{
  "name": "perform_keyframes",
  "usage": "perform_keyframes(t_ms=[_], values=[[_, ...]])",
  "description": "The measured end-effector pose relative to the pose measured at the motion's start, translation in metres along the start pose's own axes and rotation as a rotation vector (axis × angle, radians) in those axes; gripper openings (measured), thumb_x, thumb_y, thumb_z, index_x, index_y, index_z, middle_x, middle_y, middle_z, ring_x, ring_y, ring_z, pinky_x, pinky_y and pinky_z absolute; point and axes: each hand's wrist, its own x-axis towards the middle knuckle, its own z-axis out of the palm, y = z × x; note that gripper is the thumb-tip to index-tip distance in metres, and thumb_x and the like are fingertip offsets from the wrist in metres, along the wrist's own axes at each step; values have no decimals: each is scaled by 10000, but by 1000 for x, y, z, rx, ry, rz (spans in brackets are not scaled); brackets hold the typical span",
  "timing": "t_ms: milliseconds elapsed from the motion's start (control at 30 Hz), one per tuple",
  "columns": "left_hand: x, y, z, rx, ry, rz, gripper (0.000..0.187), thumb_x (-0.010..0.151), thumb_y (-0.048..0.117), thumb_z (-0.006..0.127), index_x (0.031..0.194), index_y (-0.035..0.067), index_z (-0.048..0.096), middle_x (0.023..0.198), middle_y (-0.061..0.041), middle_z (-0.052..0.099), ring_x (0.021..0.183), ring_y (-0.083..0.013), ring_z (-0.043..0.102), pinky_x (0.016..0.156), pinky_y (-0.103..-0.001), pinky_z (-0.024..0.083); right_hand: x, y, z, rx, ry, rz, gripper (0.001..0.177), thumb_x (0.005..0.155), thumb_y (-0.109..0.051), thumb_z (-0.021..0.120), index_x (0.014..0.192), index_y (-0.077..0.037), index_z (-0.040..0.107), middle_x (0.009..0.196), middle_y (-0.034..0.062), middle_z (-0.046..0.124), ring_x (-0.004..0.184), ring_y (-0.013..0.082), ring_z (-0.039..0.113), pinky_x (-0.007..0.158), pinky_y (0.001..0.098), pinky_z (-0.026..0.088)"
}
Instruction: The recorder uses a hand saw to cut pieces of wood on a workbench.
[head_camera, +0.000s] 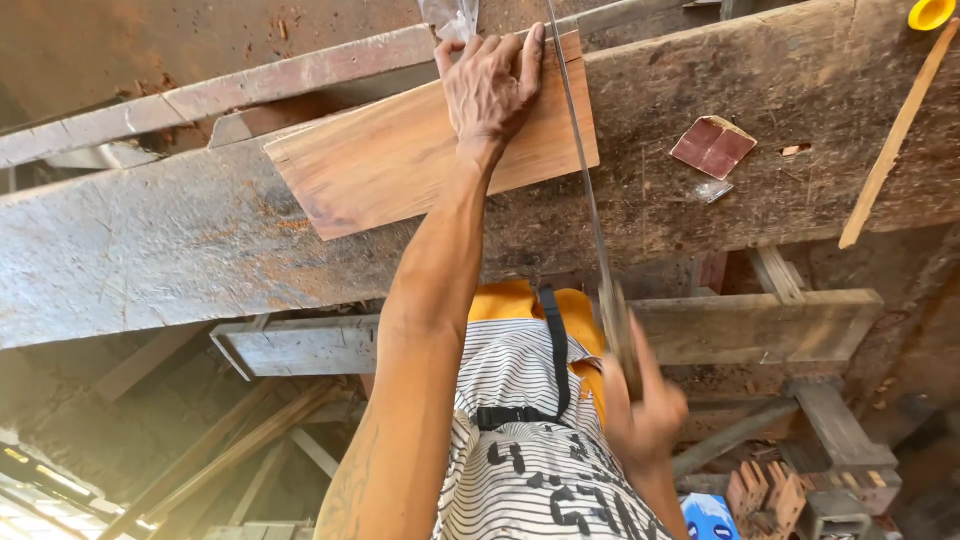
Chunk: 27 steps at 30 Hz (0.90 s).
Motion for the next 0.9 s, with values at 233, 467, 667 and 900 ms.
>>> perform_keyframes(t_ms=[233, 467, 667, 900], values=[[0, 5, -7, -28, 107, 72, 437, 1046, 388, 507, 728, 148, 687, 683, -14, 689, 675, -173, 628, 972, -445, 335, -21, 28, -8, -64, 0, -26, 513, 954, -171, 622, 1424, 30, 569, 917, 116, 780, 578, 72, 690, 511, 253, 537], [-1, 4, -10, -27, 68, 47, 436, 1050, 385, 520, 735, 145, 701, 680, -32, 688, 658, -179, 628, 962, -448, 337, 120, -24, 47, 122, 6, -142, 460, 1044, -204, 591, 1453, 6, 582, 638, 37, 655, 495, 81, 590, 434, 274, 460], [-6, 4, -5, -40, 105, 59, 429, 1059, 402, 513, 777, 153, 721, 700, -22, 692, 681, -164, 631, 961, -440, 336, -60, 29, -26, -38, 3, -59, 497, 977, -171, 619, 1430, 28, 573, 830, 87, 725, 550, 75, 650, 489, 265, 508], [-3, -10, 10, -21, 110, 91, 428, 1056, 417, 480, 826, 161, 734, 714, -17, 700, 637, -133, 609, 943, -436, 324, 69, 2, 29, 75, 87, -332, 450, 1081, -210, 622, 1444, 52, 579, 802, 96, 681, 660, 139, 666, 609, 300, 530]])
